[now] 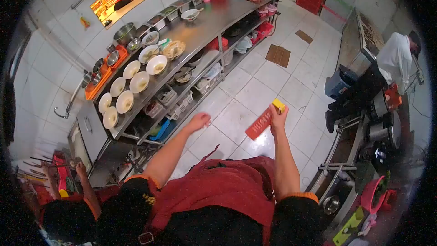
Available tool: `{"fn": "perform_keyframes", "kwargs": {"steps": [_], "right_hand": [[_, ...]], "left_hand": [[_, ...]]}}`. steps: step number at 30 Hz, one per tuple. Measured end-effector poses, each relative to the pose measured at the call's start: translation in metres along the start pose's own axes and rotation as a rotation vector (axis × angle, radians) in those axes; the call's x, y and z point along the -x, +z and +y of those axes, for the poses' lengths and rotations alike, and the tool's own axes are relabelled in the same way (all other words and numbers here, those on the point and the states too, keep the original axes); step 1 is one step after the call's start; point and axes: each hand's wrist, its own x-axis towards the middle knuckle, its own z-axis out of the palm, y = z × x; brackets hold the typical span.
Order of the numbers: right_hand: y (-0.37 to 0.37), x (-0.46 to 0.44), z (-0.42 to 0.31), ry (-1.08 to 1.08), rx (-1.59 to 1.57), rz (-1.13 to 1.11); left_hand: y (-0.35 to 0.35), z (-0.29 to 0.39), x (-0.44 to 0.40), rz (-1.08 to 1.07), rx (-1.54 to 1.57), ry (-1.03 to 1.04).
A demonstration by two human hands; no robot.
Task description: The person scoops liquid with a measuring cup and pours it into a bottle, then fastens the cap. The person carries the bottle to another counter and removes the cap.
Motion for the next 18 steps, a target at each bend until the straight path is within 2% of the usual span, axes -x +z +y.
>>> {"fn": "perform_keyframes", "kwargs": {"steps": [1,3,4,5,6,7,8,9,10,11,12,13,15,16,17,18], "right_hand": [[0.008,-0.027,-0.004,0.067,-0.102,-0.003],[0.032,-0.061,-0.009,0.059,0.136,-0.389],[0.042,-0.084,-0.007,0.017,0.179,-0.422],[0.045,-0.108,-0.005,0.017,0.183,-0.437],[0.048,-0.139,-0.004,0.060,0.063,-0.300],[0.049,-0.170,-0.001,0.109,-0.052,-0.171],[0.047,-0.196,0.009,0.135,0.010,-0.335],[0.051,-0.220,0.013,0.141,0.002,-0.357],[0.054,-0.242,0.013,0.090,0.062,-0.362],[0.061,-0.272,0.005,0.027,0.124,-0.376],[0.067,-0.292,-0.012,0.218,-0.126,-0.214],[0.068,-0.315,-0.015,0.222,-0.130,-0.246],[0.065,-0.357,-0.003,-0.209,0.380,-0.726],[0.072,-0.363,-0.018,-0.086,0.339,-0.753],[0.078,-0.377,-0.014,-0.077,0.333,-0.778],[0.081,-0.396,-0.003,0.130,0.187,-0.686]], "left_hand": [[0.000,0.046,-0.020,-0.041,-0.157,0.104],[-0.001,0.130,-0.026,0.034,-0.332,0.338],[0.000,0.129,-0.043,0.041,-0.330,0.333],[-0.004,0.121,-0.060,0.069,-0.089,0.276],[-0.008,0.109,-0.077,0.106,0.156,0.226],[-0.008,0.087,-0.086,0.221,0.165,0.118],[-0.007,0.051,-0.088,0.333,0.169,0.005],[-0.010,-0.006,-0.086,0.388,-0.070,-0.085],[-0.014,-0.047,-0.067,0.255,-0.452,-0.227],[-0.013,-0.095,-0.037,0.133,-0.671,-0.341],[-0.008,-0.127,0.009,0.057,-0.699,-0.497],[0.005,-0.145,0.058,0.045,-0.616,-0.675],[0.043,-0.132,0.127,0.211,-0.249,-1.001],[0.066,-0.112,0.146,0.338,-0.031,-1.132],[0.087,-0.095,0.161,0.465,0.161,-1.209],[0.112,-0.077,0.164,0.573,0.320,-1.240]]}}
